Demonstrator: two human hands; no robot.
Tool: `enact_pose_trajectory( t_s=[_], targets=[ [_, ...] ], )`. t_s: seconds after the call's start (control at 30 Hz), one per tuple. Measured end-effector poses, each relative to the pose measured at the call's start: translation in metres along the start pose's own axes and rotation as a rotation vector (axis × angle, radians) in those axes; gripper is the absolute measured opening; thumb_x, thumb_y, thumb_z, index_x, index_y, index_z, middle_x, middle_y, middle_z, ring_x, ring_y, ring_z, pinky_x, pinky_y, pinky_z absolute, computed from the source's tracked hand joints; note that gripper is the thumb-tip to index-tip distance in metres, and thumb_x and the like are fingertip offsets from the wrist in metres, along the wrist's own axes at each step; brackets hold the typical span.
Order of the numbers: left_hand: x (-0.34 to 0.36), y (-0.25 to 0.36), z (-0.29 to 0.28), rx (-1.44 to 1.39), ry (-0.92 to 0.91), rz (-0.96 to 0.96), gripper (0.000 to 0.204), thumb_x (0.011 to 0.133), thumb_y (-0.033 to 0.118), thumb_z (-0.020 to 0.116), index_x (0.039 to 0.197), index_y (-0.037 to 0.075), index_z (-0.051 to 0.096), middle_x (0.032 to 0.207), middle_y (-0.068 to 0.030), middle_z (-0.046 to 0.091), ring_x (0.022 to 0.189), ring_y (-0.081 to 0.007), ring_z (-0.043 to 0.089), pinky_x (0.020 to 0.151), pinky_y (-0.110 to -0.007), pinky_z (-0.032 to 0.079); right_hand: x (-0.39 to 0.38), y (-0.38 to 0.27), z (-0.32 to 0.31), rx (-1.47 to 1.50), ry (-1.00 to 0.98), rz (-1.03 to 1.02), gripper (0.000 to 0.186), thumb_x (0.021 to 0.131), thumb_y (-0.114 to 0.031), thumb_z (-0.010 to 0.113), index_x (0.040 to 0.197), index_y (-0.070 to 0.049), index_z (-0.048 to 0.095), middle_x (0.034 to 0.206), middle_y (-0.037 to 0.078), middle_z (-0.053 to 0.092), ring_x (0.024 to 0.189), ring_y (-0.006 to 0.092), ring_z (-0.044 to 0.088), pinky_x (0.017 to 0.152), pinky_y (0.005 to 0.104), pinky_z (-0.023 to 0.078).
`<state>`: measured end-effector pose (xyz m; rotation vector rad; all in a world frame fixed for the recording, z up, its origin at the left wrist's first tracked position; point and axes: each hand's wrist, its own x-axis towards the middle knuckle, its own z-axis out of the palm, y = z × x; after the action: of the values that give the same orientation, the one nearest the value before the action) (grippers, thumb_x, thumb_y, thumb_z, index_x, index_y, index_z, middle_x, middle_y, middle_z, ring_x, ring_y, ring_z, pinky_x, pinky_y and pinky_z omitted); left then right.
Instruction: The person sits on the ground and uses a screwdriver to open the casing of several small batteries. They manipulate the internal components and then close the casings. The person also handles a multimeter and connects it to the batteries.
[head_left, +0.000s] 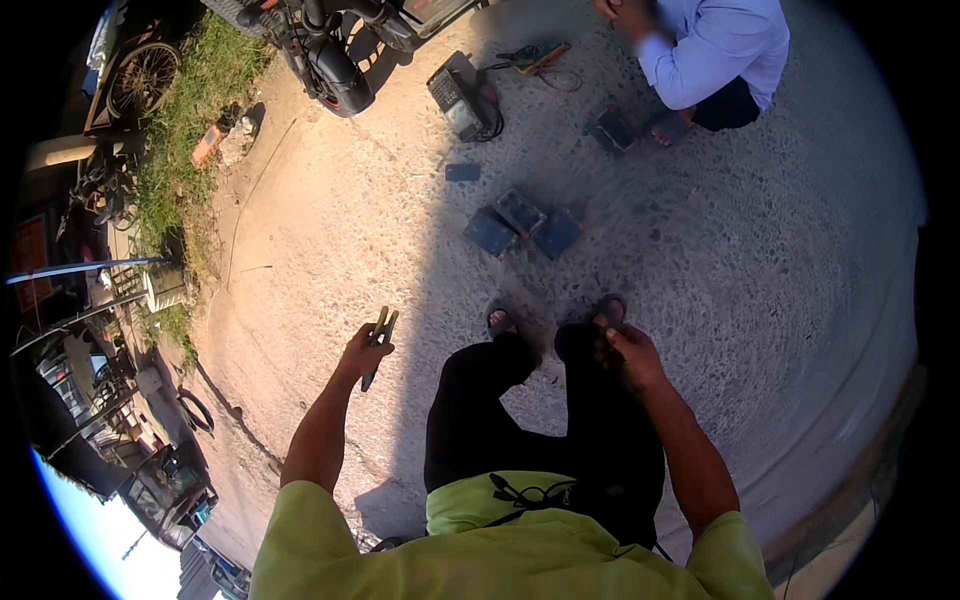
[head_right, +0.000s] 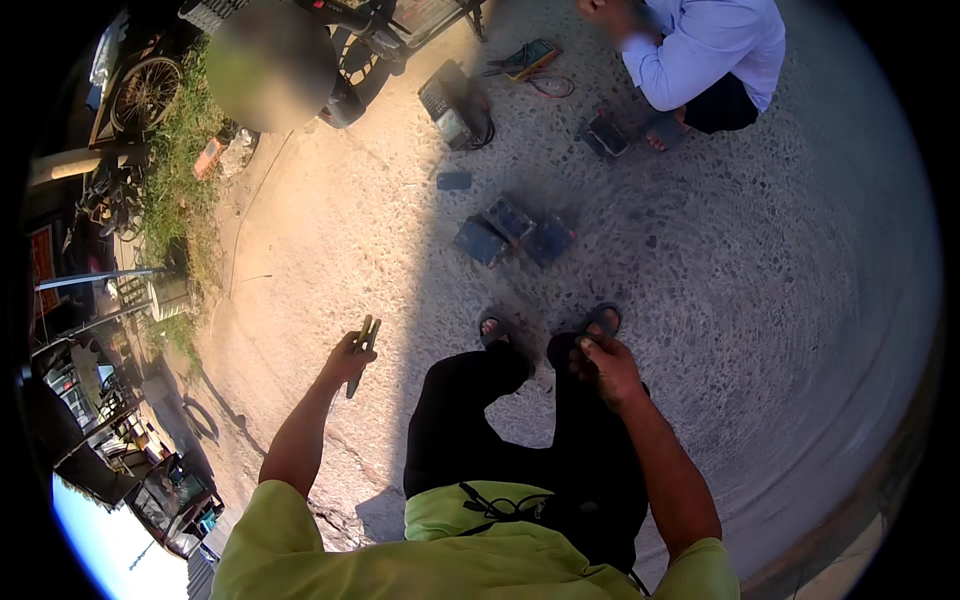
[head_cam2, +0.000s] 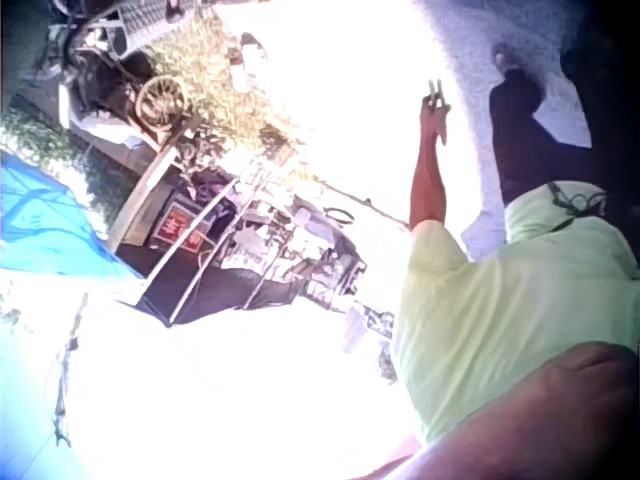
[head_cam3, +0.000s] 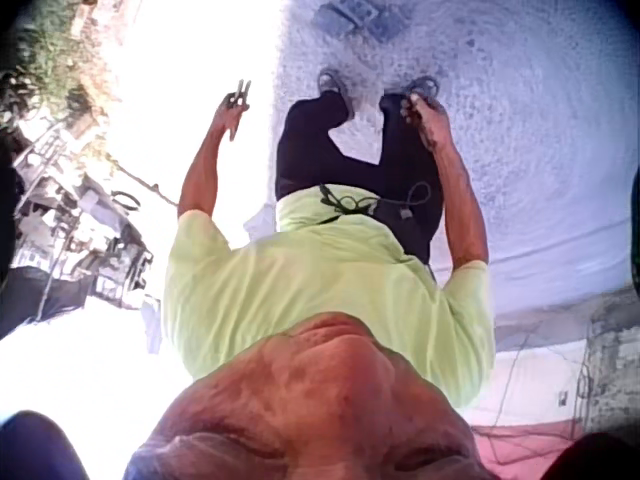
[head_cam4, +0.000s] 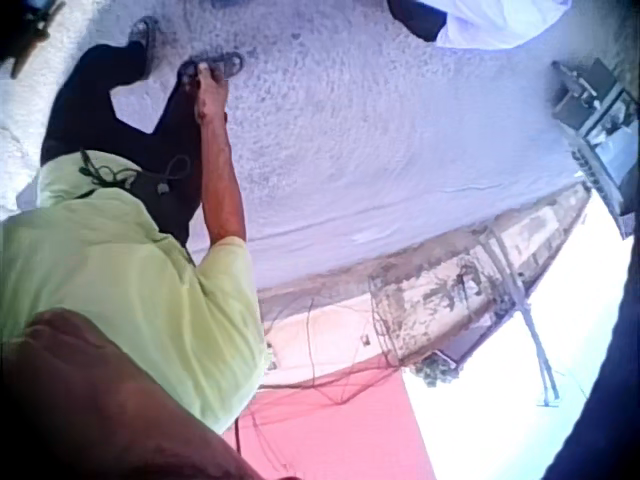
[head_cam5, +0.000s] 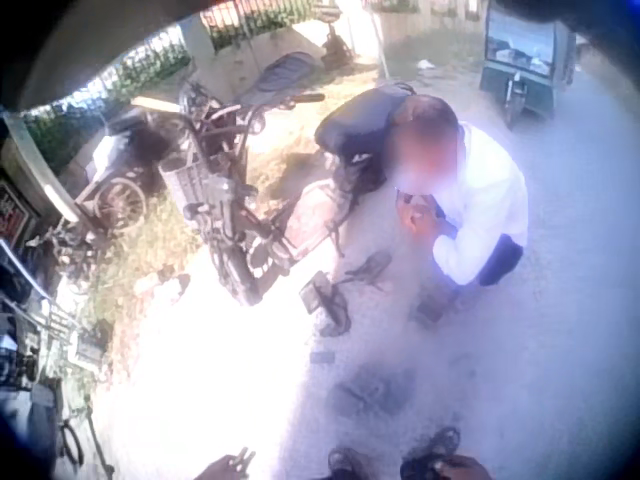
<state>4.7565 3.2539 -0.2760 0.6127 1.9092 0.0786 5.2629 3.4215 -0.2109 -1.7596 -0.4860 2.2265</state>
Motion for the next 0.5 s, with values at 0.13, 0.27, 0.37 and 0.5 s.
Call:
enact_pose_trajectory(
  t_s=[0.13,0.27,0.37,0.5],
  targets=[
    [0.099,-0.027,0.084,-0.076,-0.024,-0.008,0.058,0.071,0.028,0.077,0.120,0.006,0.056,0.091,-0.0125,0.065,0.082,-0.0214,0.061,0.074,-0.034,0.050,0.076,0.012,-0.036,-0.134,-0.132,0.080,0.035,0.093,-0.030,0.061,0.114,-0.002,0.061,0.099,0.007,0.065,0.084,0.0185,0.062,0.075,0.0307,0.048],
    [0.209,-0.017,0.145,0.054,0.112,0.115,0.058,0.070,0.025,0.077,0.118,0.004,0.055,0.089,-0.0160,0.065,0.082,-0.0254,0.064,0.072,-0.037,0.051,0.172,0.038,-0.054,-0.248,-0.054,0.129,0.037,0.091,-0.030,0.065,0.115,-0.002,0.061,0.096,0.005,0.063,0.082,0.0157,0.060,0.074,0.0295,0.046],
    [0.271,-0.010,0.168,0.098,0.125,0.125,0.066,0.068,0.030,0.076,0.123,0.002,0.053,0.106,-0.0240,0.065,0.099,-0.0351,0.064,0.082,-0.041,0.050,0.254,0.043,-0.067,-0.372,-0.153,0.111,0.039,0.090,-0.029,0.066,0.114,0.001,0.061,0.090,0.003,0.060,0.075,0.0135,0.053,0.069,0.0303,0.044],
    [0.337,-0.010,0.172,0.160,0.132,0.139,0.064,0.067,0.028,0.076,0.123,0.005,0.055,0.110,-0.0215,0.065,0.106,-0.0351,0.062,0.088,-0.041,0.049,0.320,0.020,-0.046,-0.383,-0.244,-0.021,0.037,0.090,-0.026,0.067,0.113,0.002,0.061,0.086,0.003,0.057,0.074,0.0134,0.051,0.068,0.0311,0.044]
  ],
)
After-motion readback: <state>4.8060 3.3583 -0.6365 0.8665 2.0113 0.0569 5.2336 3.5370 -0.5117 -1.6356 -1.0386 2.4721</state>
